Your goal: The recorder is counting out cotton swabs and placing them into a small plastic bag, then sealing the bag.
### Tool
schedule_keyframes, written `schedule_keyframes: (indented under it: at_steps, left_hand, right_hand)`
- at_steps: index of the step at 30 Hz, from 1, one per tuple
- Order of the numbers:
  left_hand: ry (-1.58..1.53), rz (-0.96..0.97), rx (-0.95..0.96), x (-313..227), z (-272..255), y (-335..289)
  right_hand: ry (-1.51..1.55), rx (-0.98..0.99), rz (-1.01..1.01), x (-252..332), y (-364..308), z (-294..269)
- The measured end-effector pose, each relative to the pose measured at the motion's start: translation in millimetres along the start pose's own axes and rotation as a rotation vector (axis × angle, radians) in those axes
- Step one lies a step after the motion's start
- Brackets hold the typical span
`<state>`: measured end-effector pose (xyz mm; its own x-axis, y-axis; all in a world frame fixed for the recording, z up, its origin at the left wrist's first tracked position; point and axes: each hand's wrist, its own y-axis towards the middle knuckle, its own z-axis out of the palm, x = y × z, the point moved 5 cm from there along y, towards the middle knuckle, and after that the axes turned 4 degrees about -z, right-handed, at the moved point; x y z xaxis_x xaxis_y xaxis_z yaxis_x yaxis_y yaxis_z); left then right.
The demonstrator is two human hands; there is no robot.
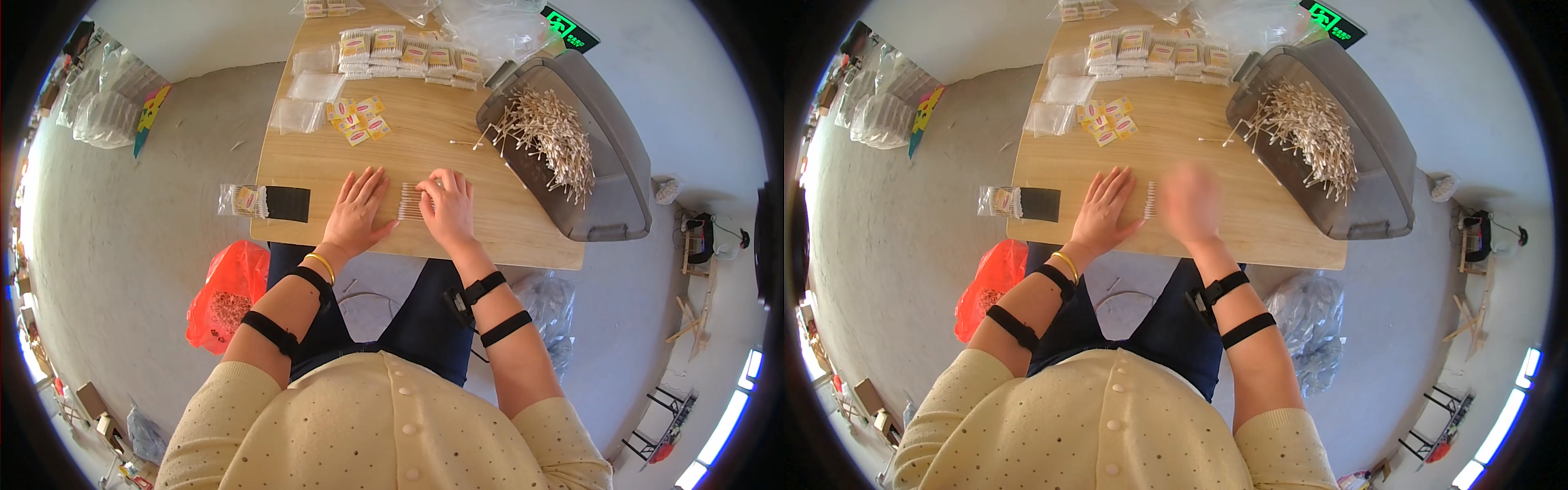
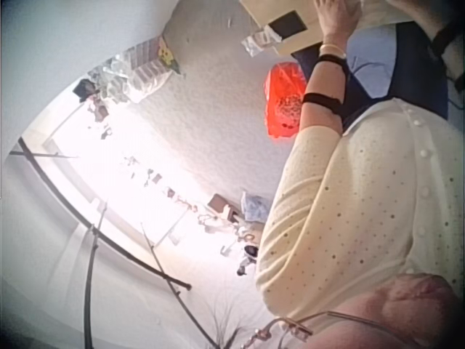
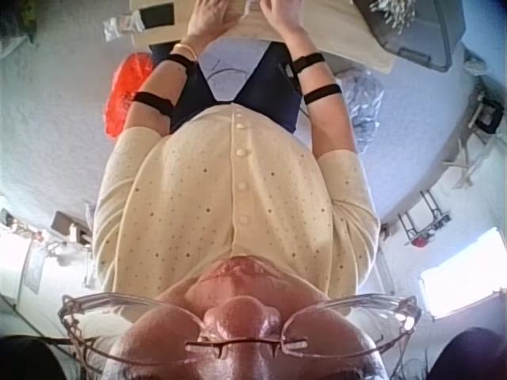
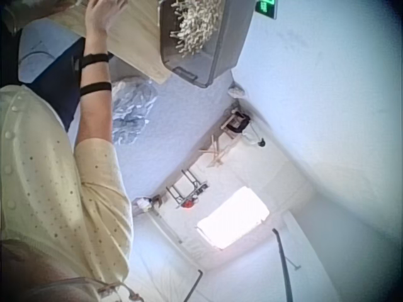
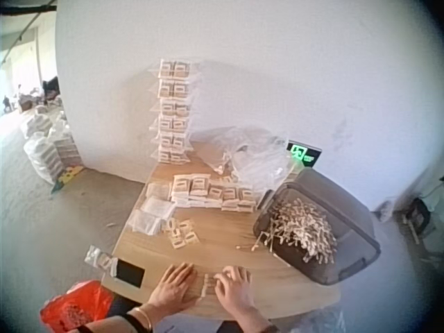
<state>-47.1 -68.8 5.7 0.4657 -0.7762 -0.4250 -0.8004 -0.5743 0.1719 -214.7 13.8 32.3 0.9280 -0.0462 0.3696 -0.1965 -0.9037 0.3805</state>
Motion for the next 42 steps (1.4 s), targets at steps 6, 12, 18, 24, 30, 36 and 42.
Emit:
schedule_keyframes:
  at_steps: [6,12,18,24,30,36,42]
  left_hand:
    - [0.000,0.001,-0.002,0,0,0]
    - [0.003,-0.003,0.005,0,0,0]
    - [-0.018,0.000,-0.002,0,0,1]
    - [-0.032,0.026,0.019,-3,1,3]
    - [0.143,0.048,0.141,-17,6,-7]
    - [0.240,-0.008,0.166,-29,24,-4]
    - [0.294,-0.049,0.163,-34,38,-3]
  right_hand:
    - [-0.007,0.022,0.021,-1,2,1]
    - [-0.019,0.085,0.048,-9,10,5]
    - [-0.051,0.117,0.119,-26,25,14]
    - [0.026,0.051,0.101,-42,17,9]
    - [0.205,0.072,0.066,-17,-41,-3]
    - [-0.001,0.196,0.064,-5,-56,8]
    - [-0.136,0.244,0.082,6,-54,33]
